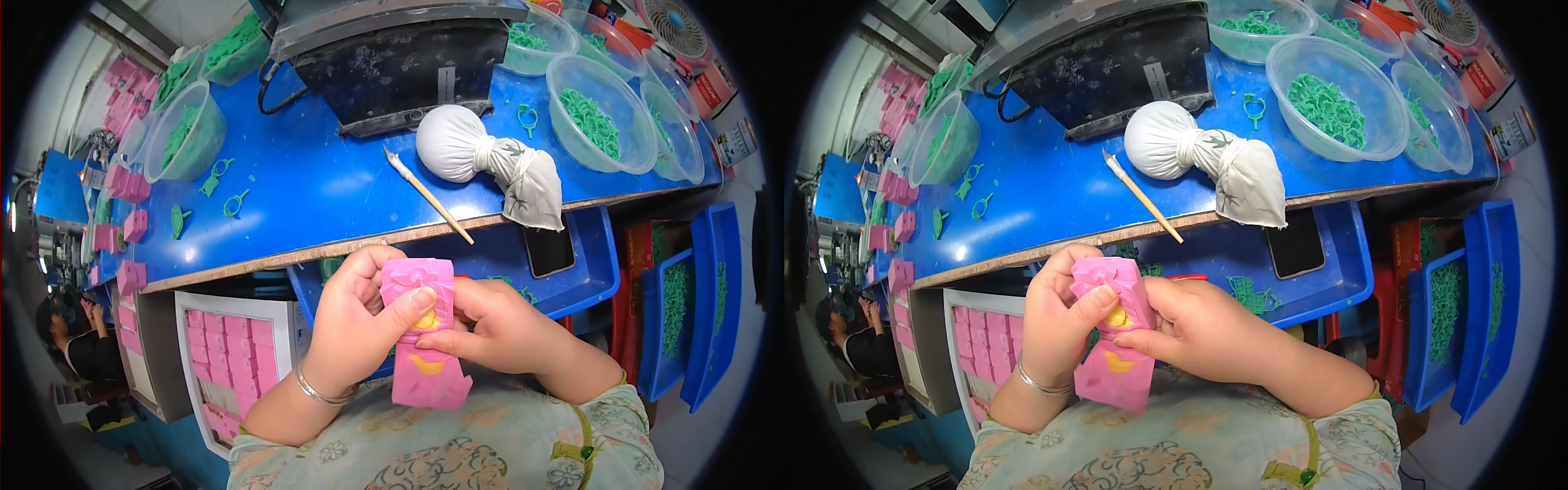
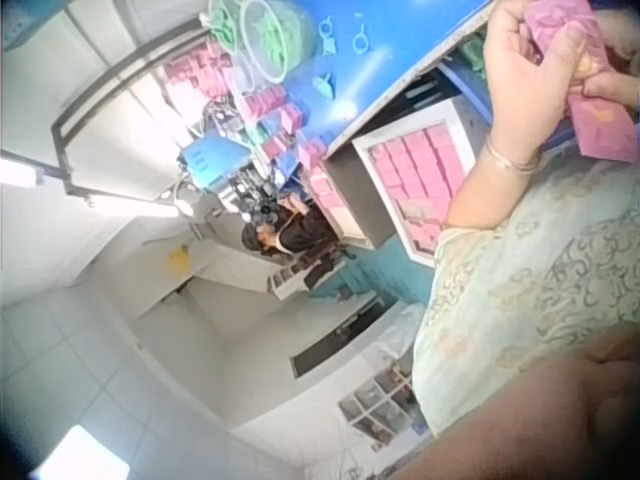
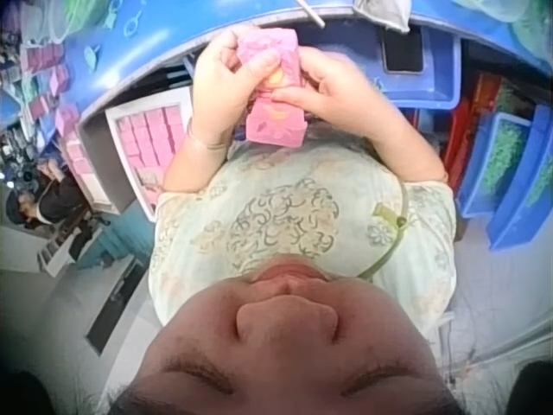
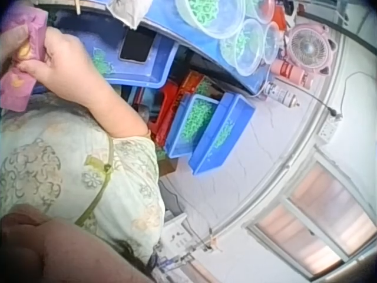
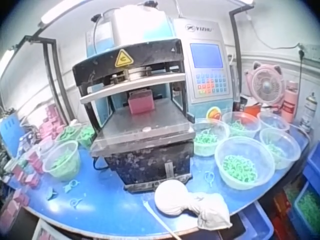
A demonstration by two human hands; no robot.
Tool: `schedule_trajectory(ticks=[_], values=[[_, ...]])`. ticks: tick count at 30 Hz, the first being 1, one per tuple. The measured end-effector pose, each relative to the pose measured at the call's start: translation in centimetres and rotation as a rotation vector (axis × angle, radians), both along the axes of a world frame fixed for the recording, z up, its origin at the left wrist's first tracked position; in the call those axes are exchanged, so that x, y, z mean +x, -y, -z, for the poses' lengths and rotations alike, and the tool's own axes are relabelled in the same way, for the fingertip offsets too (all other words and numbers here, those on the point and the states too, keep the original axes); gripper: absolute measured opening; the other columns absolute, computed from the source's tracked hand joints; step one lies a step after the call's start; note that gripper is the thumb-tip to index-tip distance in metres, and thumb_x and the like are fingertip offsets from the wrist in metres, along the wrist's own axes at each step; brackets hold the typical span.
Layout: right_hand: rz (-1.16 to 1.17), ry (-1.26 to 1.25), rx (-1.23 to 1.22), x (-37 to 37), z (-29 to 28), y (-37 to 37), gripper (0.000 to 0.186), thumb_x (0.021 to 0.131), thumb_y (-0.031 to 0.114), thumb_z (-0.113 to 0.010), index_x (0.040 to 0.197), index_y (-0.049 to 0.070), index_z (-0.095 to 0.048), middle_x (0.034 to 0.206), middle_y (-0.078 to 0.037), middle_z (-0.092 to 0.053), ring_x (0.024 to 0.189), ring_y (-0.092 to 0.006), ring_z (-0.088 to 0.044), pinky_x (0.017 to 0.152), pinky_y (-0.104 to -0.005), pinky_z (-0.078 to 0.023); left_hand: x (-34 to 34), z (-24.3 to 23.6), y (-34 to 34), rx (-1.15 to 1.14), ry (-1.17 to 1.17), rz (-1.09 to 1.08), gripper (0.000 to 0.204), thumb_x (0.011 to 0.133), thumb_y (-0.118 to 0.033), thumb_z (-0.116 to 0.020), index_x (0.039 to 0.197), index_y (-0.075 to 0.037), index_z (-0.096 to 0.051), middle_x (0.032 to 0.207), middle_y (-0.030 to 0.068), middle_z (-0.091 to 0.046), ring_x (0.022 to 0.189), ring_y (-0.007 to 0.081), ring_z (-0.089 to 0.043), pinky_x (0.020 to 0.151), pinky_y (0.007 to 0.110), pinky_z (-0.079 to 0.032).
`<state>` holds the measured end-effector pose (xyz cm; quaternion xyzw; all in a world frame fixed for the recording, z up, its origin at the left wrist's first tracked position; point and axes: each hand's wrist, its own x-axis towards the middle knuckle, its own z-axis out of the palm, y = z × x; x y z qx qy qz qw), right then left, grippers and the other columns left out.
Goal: The recorder removes green wax jewelry models from pink rubber molds and organizes them into trays and containers.
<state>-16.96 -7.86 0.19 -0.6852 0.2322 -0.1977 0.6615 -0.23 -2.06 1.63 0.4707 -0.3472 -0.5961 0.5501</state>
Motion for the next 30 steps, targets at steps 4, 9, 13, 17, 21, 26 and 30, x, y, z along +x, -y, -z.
schedule_trajectory(ticks=[4,9,13,17,21,26,30], values=[[-0.006,-0.062,-0.1,0.0,0.0,-0.2,0.027,0.08,0.023,-0.067,0.092,0.003,-0.055,0.068,-0.009,-0.055,0.058,-0.0208,-0.052,0.054,-0.0316,-0.042,0.1,0.3,0.1,0.032,-0.12,0.019,0.03,0.081,-0.004,-0.064,0.104,0.0,-0.045,0.094,0.007,-0.058,0.087,0.0103,-0.057,0.075,0.025,-0.049],[0.009,-0.047,-0.094,-0.1,0.1,-0.1,0.027,0.079,0.023,-0.069,0.09,0.002,-0.054,0.065,-0.008,-0.054,0.054,-0.0196,-0.05,0.051,-0.03,-0.04,0.0,0.2,-0.1,0.01,-0.047,0.025,0.029,0.082,-0.005,-0.064,0.104,0.0,-0.045,0.095,0.0068,-0.058,0.088,0.0104,-0.057,0.076,0.025,-0.048],[0.044,0.004,-0.089,0.0,0.4,0.0,0.027,0.079,0.022,-0.069,0.09,0.002,-0.055,0.064,-0.006,-0.053,0.052,-0.016,-0.048,0.05,-0.0279,-0.039,-0.4,0.0,-0.3,-0.098,0.056,0.045,0.029,0.082,-0.005,-0.063,0.105,0.0,-0.046,0.097,0.0067,-0.057,0.09,0.0106,-0.056,0.078,0.025,-0.046],[0.041,0.028,0.065,0.0,0.9,0.1,0.027,0.079,0.021,-0.069,0.091,0.002,-0.055,0.064,-0.003,-0.051,0.053,-0.0099,-0.043,0.049,-0.0255,-0.036,-0.5,0.0,-0.4,-0.013,-0.061,-0.01,0.027,0.083,-0.004,-0.061,0.106,0.0,-0.047,0.098,0.0073,-0.057,0.091,0.0109,-0.056,0.079,0.025,-0.046],[0.003,0.067,0.119,0.2,1.4,0.0,0.025,0.08,0.021,-0.069,0.089,0.002,-0.055,0.064,-0.001,-0.049,0.054,-0.0077,-0.042,0.05,-0.0245,-0.036,-0.3,0.1,-0.2,-0.014,0.003,0.004,0.023,0.086,-0.005,-0.058,0.106,0.001,-0.047,0.099,0.0082,-0.058,0.09,0.0113,-0.056,0.079,0.026,-0.046],[0.0,0.018,-0.016,0.1,1.3,0.1,0.024,0.08,0.022,-0.068,0.086,0.003,-0.055,0.065,-0.003,-0.051,0.055,-0.0133,-0.046,0.052,-0.027,-0.038,-0.3,0.3,-0.1,0.064,-0.092,-0.019,0.021,0.088,-0.008,-0.056,0.105,0.001,-0.048,0.099,0.0092,-0.058,0.09,0.0117,-0.057,0.079,0.026,-0.047],[-0.022,-0.059,-0.156,0.0,0.9,0.1,0.023,0.079,0.023,-0.068,0.084,0.003,-0.056,0.067,-0.008,-0.054,0.059,-0.0231,-0.051,0.054,-0.0319,-0.042,-0.1,0.5,0.0,0.092,-0.157,-0.005,0.022,0.089,-0.01,-0.054,0.106,0.002,-0.048,0.1,0.0104,-0.059,0.091,0.0131,-0.057,0.08,0.027,-0.047]])
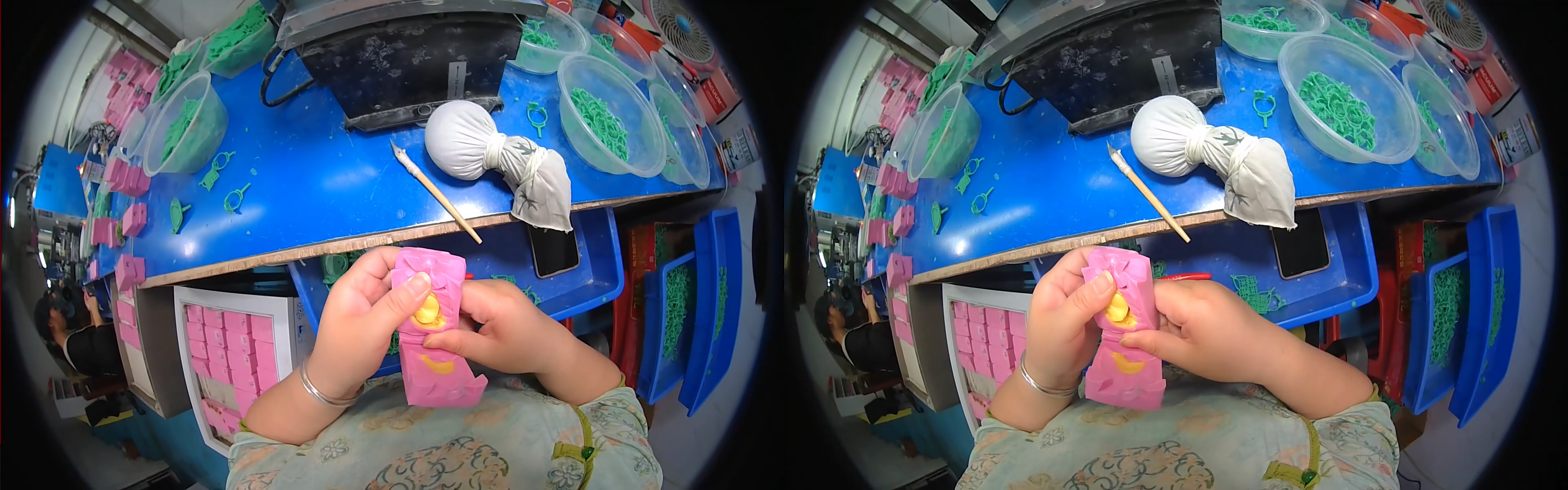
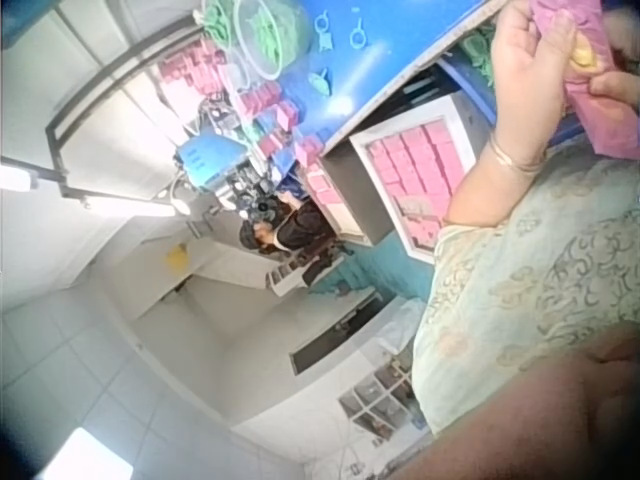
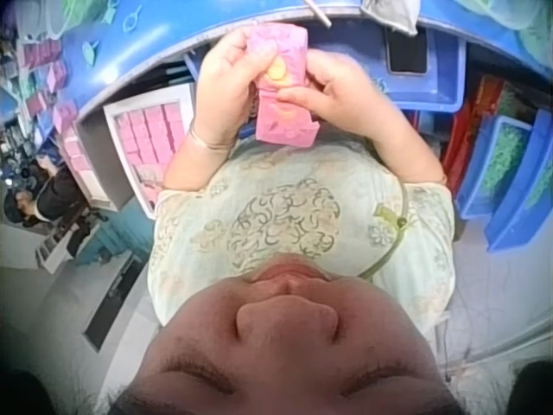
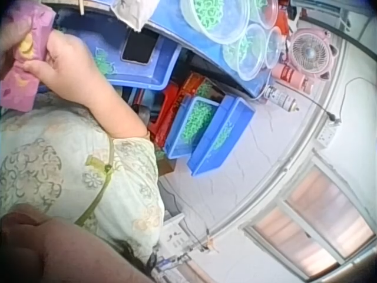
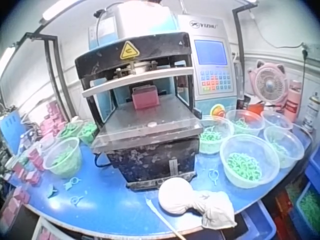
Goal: The recorder removes green wax jewelry models from pink rubber molds and organizes them into trays and containers.
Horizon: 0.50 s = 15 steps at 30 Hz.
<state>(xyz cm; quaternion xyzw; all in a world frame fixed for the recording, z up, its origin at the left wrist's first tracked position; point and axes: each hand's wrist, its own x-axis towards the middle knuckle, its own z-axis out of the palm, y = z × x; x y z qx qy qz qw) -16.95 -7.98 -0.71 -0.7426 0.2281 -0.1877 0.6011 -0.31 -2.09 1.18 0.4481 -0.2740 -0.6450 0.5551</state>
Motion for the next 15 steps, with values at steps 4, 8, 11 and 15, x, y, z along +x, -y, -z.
schedule_trajectory(ticks=[4,8,11,15], values=[[0.045,0.055,-0.058,0.24,-0.26,-0.18,0.023,0.078,0.022,-0.067,0.084,0.003,-0.056,0.068,-0.01,-0.055,0.061,-0.0265,-0.054,0.055,-0.0339,-0.043,0.19,0.16,0.09,0.005,-0.079,0.011,0.024,0.089,-0.01,-0.053,0.108,0.003,-0.049,0.103,0.0117,-0.06,0.092,0.0145,-0.058,0.082,0.028,-0.047],[0.046,0.032,-0.118,0.48,-0.21,-0.33,0.022,0.078,0.022,-0.068,0.083,0.004,-0.056,0.069,-0.01,-0.056,0.061,-0.0285,-0.055,0.055,-0.0351,-0.044,0.31,0.19,0.06,0.007,-0.09,0.013,0.023,0.089,-0.01,-0.053,0.108,0.003,-0.05,0.103,0.0121,-0.06,0.092,0.0147,-0.058,0.082,0.028,-0.047],[0.062,0.045,-0.178,0.46,-0.17,-0.39,0.022,0.077,0.022,-0.068,0.083,0.004,-0.056,0.067,-0.01,-0.056,0.058,-0.028,-0.055,0.053,-0.035,-0.043,0.35,0.16,0.0,0.012,-0.124,0.016,0.022,0.088,-0.009,-0.053,0.107,0.003,-0.05,0.103,0.0123,-0.06,0.092,0.015,-0.058,0.082,0.029,-0.047],[0.054,-0.011,-0.125,0.32,-0.21,-0.37,0.023,0.076,0.021,-0.069,0.083,0.004,-0.056,0.061,-0.007,-0.052,0.053,-0.0243,-0.052,0.05,-0.0334,-0.042,-0.02,0.06,-0.35,-0.03,-0.06,0.019,0.025,0.089,-0.009,-0.052,0.111,0.001,-0.045,0.104,0.0105,-0.057,0.093,0.0126,-0.056,0.082,0.028,-0.046]])
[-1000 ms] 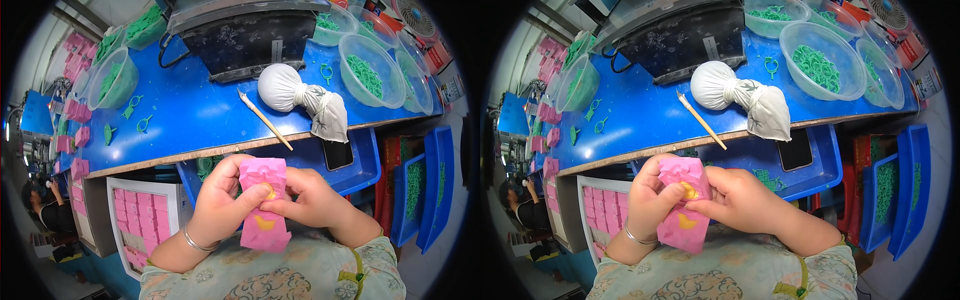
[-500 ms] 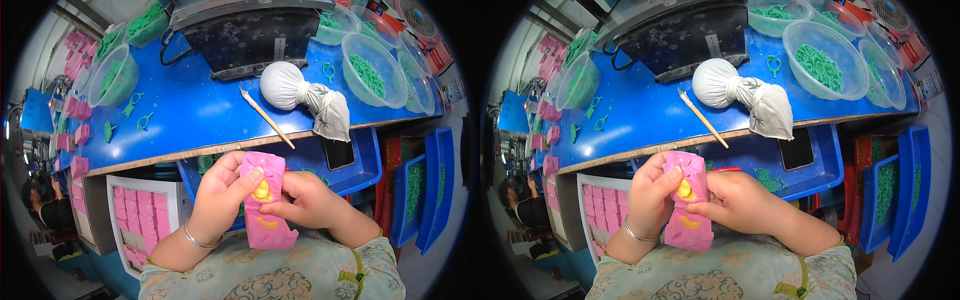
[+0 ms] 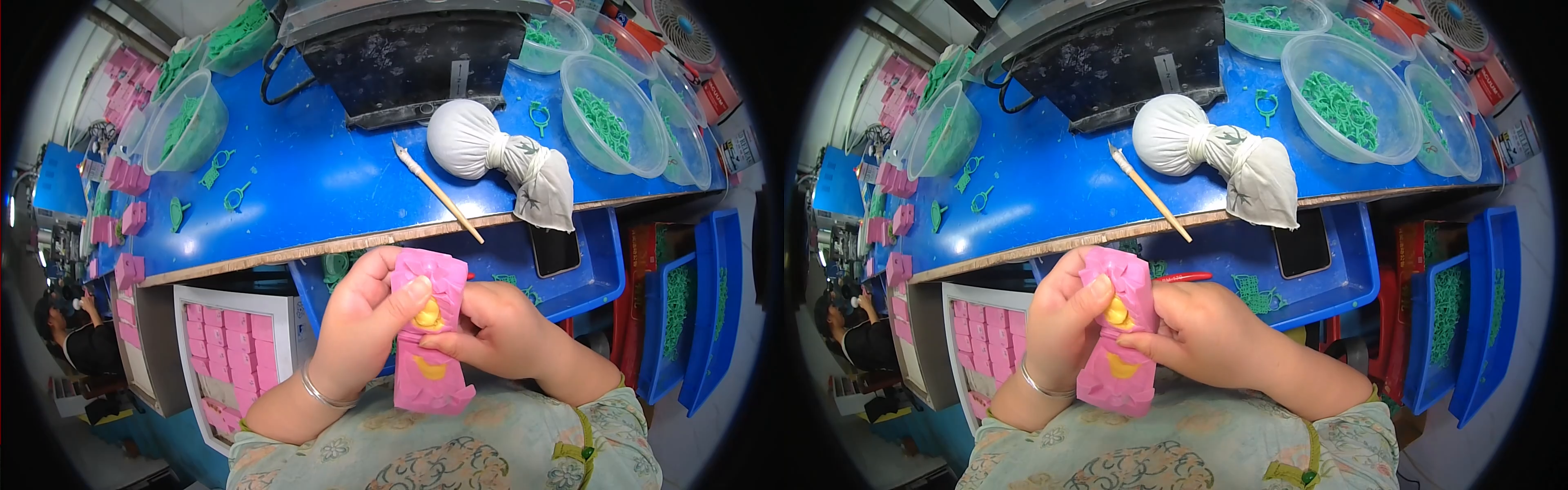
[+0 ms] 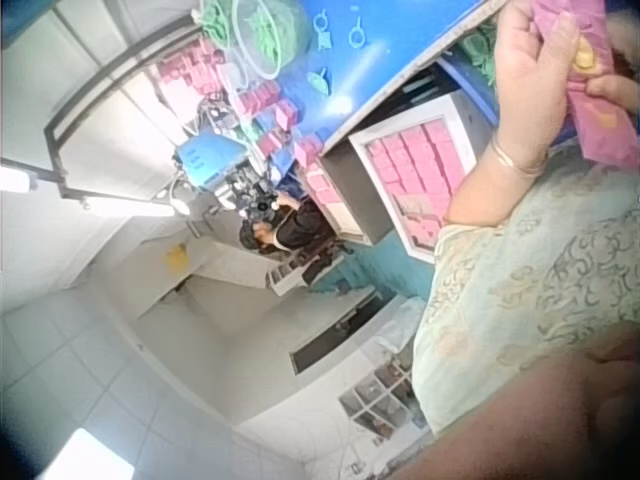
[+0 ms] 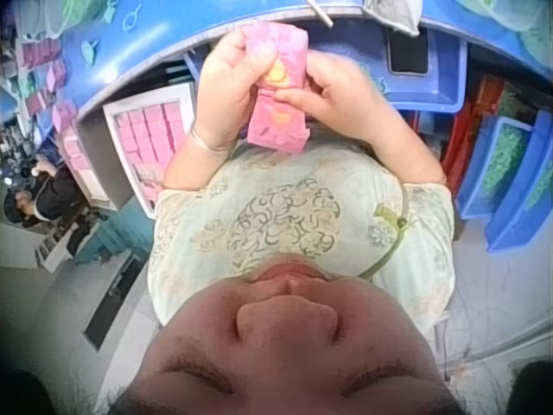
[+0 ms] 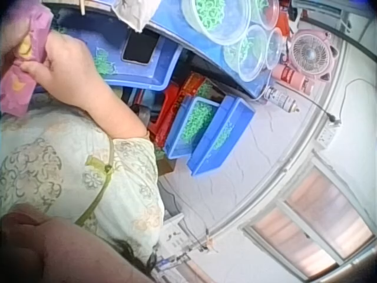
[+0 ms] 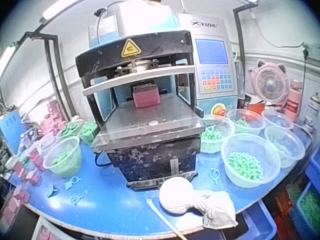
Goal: The recorder removes green wax jewelry models from pink rubber molds and organizes them into trays and containers.
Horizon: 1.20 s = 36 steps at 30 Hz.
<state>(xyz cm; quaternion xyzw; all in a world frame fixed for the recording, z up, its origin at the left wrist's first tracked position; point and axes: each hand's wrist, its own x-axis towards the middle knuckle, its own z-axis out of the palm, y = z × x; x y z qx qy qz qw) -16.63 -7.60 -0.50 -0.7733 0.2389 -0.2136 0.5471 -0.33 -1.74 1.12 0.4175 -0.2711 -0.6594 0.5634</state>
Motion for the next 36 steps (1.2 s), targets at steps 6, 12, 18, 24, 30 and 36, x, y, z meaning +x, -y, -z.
schedule_trajectory(ticks=[6,12,18,24,30,36], values=[[0.042,0.163,-0.035,0.0,0.1,0.4,0.026,0.076,0.019,-0.07,0.091,0.003,-0.058,0.057,-0.002,-0.047,0.049,-0.0164,-0.046,0.047,-0.0281,-0.037,-0.4,-0.8,-0.3,-0.178,0.182,0.094,0.03,0.09,-0.008,-0.049,0.118,-0.001,-0.039,0.11,0.0077,-0.051,0.098,0.0105,-0.051,0.084,0.026,-0.044],[0.039,0.195,0.138,0.0,0.6,0.1,0.029,0.076,0.018,-0.071,0.096,0.002,-0.057,0.061,0.001,-0.046,0.051,-0.0079,-0.043,0.047,-0.0247,-0.036,-0.3,-1.6,0.4,-0.074,-0.028,0.147,0.038,0.09,-0.014,-0.043,0.122,0.005,-0.037,0.123,0.0172,-0.045,0.11,0.021,-0.048,0.093,0.033,-0.04],[0.391,0.504,-0.023,0.1,0.5,0.1,0.026,0.077,0.001,-0.059,0.103,-0.001,-0.053,0.082,-0.008,-0.052,0.061,-0.0103,-0.048,0.058,-0.0215,-0.04,-0.8,-0.7,0.2,-0.094,0.067,-0.031,0.038,0.089,-0.012,-0.041,0.122,0.006,-0.036,0.126,0.0247,-0.045,0.112,0.0303,-0.05,0.096,0.039,-0.04],[0.281,0.358,-0.131,-0.3,-0.3,0.2,0.039,0.073,0.002,-0.069,0.108,-0.002,-0.054,0.094,-0.011,-0.051,0.07,-0.0105,-0.05,0.062,-0.0215,-0.042,-0.1,0.3,0.1,-0.251,-0.038,0.097,0.047,0.09,-0.012,-0.041,0.133,0.001,-0.027,0.129,0.014,-0.041,0.118,0.0187,-0.042,0.098,0.033,-0.035],[0.302,0.469,-0.003,0.5,0.4,-0.3,0.037,0.073,0.0,-0.07,0.106,0.0,-0.052,0.096,-0.009,-0.047,0.071,-0.0081,-0.049,0.062,-0.0201,-0.042,-0.4,0.7,-0.6,-0.308,0.455,0.065,0.055,0.087,-0.022,-0.055,0.13,0.001,-0.03,0.125,0.0167,-0.045,0.11,0.0232,-0.049,0.093,0.035,-0.04],[0.35,0.507,0.178,1.0,0.4,-0.6,0.038,0.072,0.005,-0.074,0.1,0.002,-0.049,0.096,-0.006,-0.045,0.074,-0.0074,-0.047,0.063,-0.0192,-0.041,0.1,1.0,-0.9,-0.386,0.554,0.064,0.048,0.087,-0.018,-0.056,0.127,0.002,-0.037,0.118,0.0153,-0.05,0.104,0.0214,-0.052,0.09,0.032,-0.041]])
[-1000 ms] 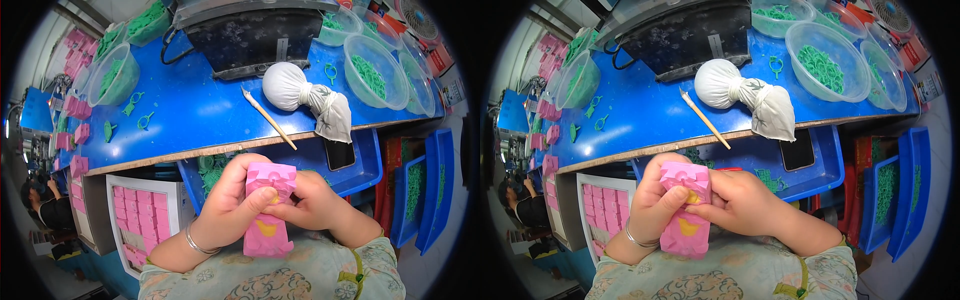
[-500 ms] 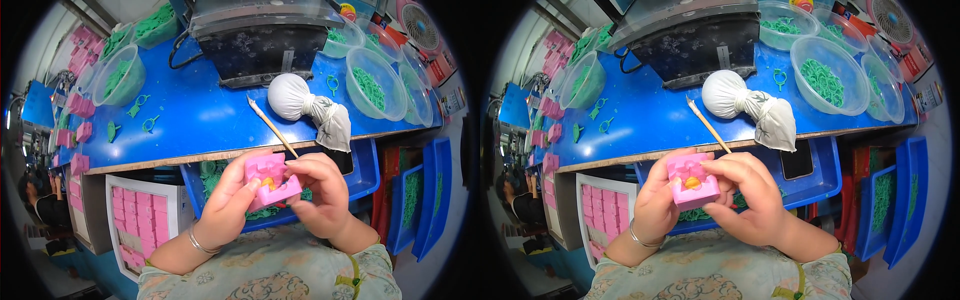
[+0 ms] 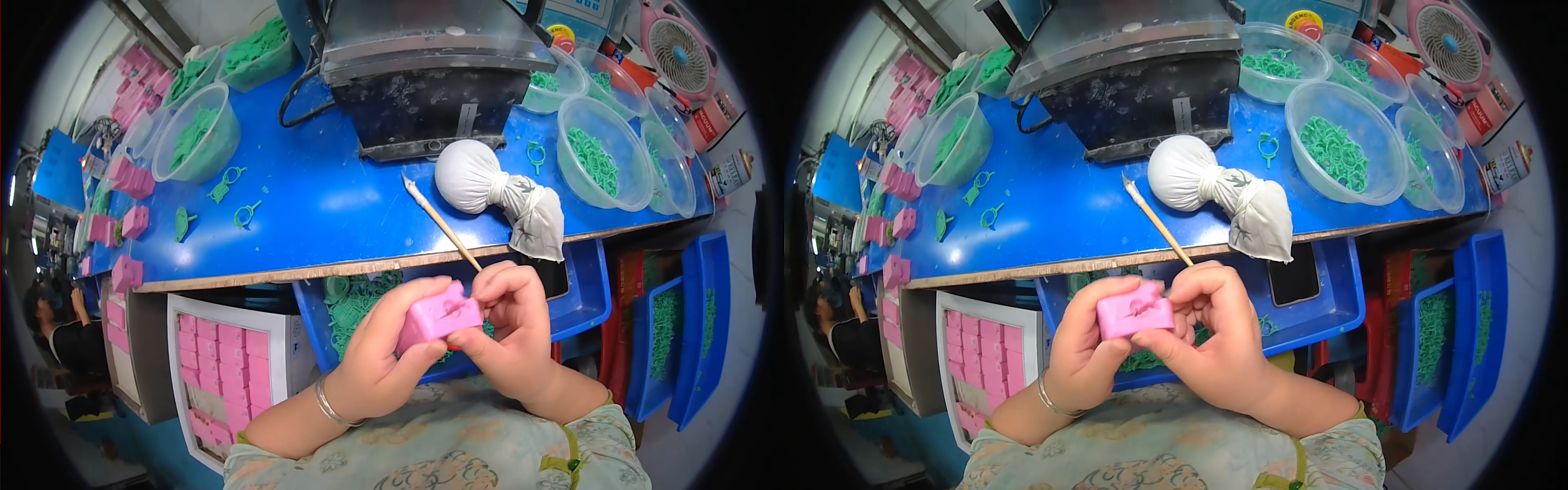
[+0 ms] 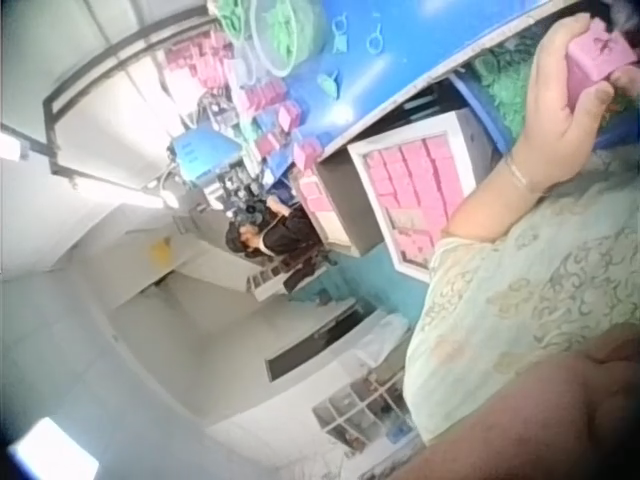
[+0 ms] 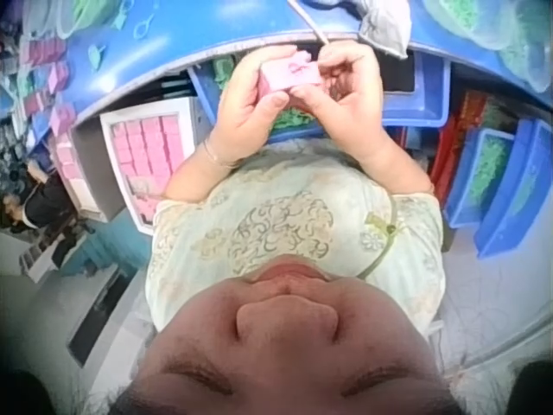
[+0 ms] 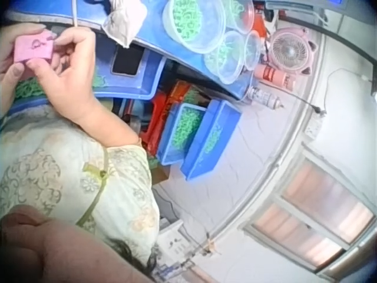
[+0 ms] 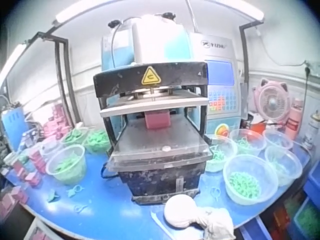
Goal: The recorder removes green wax jewelry models from pink rubber molds and organizes them into trays and containers.
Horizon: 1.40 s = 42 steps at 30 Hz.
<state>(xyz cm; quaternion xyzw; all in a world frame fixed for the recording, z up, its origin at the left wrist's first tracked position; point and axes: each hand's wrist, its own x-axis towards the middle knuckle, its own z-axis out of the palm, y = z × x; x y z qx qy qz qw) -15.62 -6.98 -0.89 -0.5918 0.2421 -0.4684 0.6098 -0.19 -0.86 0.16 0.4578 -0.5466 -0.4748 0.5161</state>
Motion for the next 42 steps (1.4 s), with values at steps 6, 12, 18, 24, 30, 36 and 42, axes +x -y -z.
schedule_trajectory(ticks=[6,12,18,24,30,36,42], values=[[-0.027,-0.162,-0.353,-1.0,-0.8,0.9,0.044,0.068,0.022,-0.079,0.099,0.003,-0.054,0.096,-0.009,-0.048,0.08,-0.0147,-0.049,0.07,-0.0254,-0.043,0.3,-0.1,-0.4,0.04,-0.223,0.157,0.058,0.086,-0.04,-0.055,0.124,-0.001,-0.035,0.118,0.0208,-0.05,0.104,0.0275,-0.055,0.089,0.039,-0.045],[-0.068,-0.133,-0.253,-0.4,-1.1,0.8,0.042,0.066,0.019,-0.08,0.094,0.004,-0.053,0.098,-0.011,-0.049,0.089,-0.0172,-0.05,0.075,-0.0279,-0.045,0.5,-0.7,0.0,-0.152,0.153,0.133,0.055,0.08,-0.008,-0.065,0.126,0.0,-0.035,0.12,0.0179,-0.05,0.102,0.0234,-0.057,0.086,0.034,-0.047],[-0.189,-0.26,-0.235,0.2,-3.2,2.3,0.05,0.071,0.016,-0.076,0.108,0.004,-0.045,0.104,-0.009,-0.047,0.091,-0.0145,-0.05,0.075,-0.0277,-0.045,1.9,-2.3,0.8,-0.45,0.608,-0.134,0.058,0.063,0.003,-0.062,0.119,-0.001,-0.048,0.108,0.018,-0.058,0.094,0.0351,-0.058,0.084,0.04,-0.045],[-0.276,0.178,0.321,0.6,-7.5,7.8,0.046,0.088,0.033,-0.057,0.116,0.0,-0.041,0.103,-0.011,-0.05,0.074,-0.0124,-0.057,0.066,-0.0239,-0.047,5.4,-3.5,3.2,-0.388,1.149,-0.611,0.057,0.073,-0.004,-0.064,0.125,0.004,-0.042,0.125,0.022,-0.045,0.11,0.0357,-0.046,0.094,0.041,-0.036],[-0.185,0.143,0.541,1.9,-10.4,12.9,0.052,0.092,0.045,-0.041,0.1,-0.004,-0.056,0.074,-0.01,-0.059,0.054,-0.0142,-0.056,0.048,-0.0234,-0.044,6.1,-4.6,2.3,-0.089,1.26,-0.235,0.077,0.06,-0.018,-0.078,0.126,0.002,-0.042,0.13,0.0176,-0.041,0.107,0.035,-0.046,0.092,0.04,-0.038],[-0.422,0.155,0.517,1.4,-9.8,15.1,0.046,0.095,0.034,-0.036,0.097,-0.006,-0.059,0.068,-0.011,-0.061,0.049,-0.0129,-0.053,0.045,-0.0236,-0.041,8.1,-5.3,2.9,-0.117,1.18,-0.114,0.084,0.047,-0.017,-0.084,0.119,0.001,-0.045,0.117,0.018,-0.048,0.105,0.0356,-0.048,0.09,0.039,-0.041],[-0.431,0.154,0.495,-0.3,-9.8,10.7,0.046,0.096,0.03,-0.032,0.097,-0.007,-0.059,0.07,-0.015,-0.061,0.047,-0.0161,-0.052,0.049,-0.0248,-0.044,7.8,-4.1,2.5,-0.172,1.208,-0.192,0.074,0.051,-0.021,-0.083,0.112,-0.001,-0.048,0.114,0.0163,-0.048,0.099,0.0357,-0.05,0.087,0.041,-0.041]])
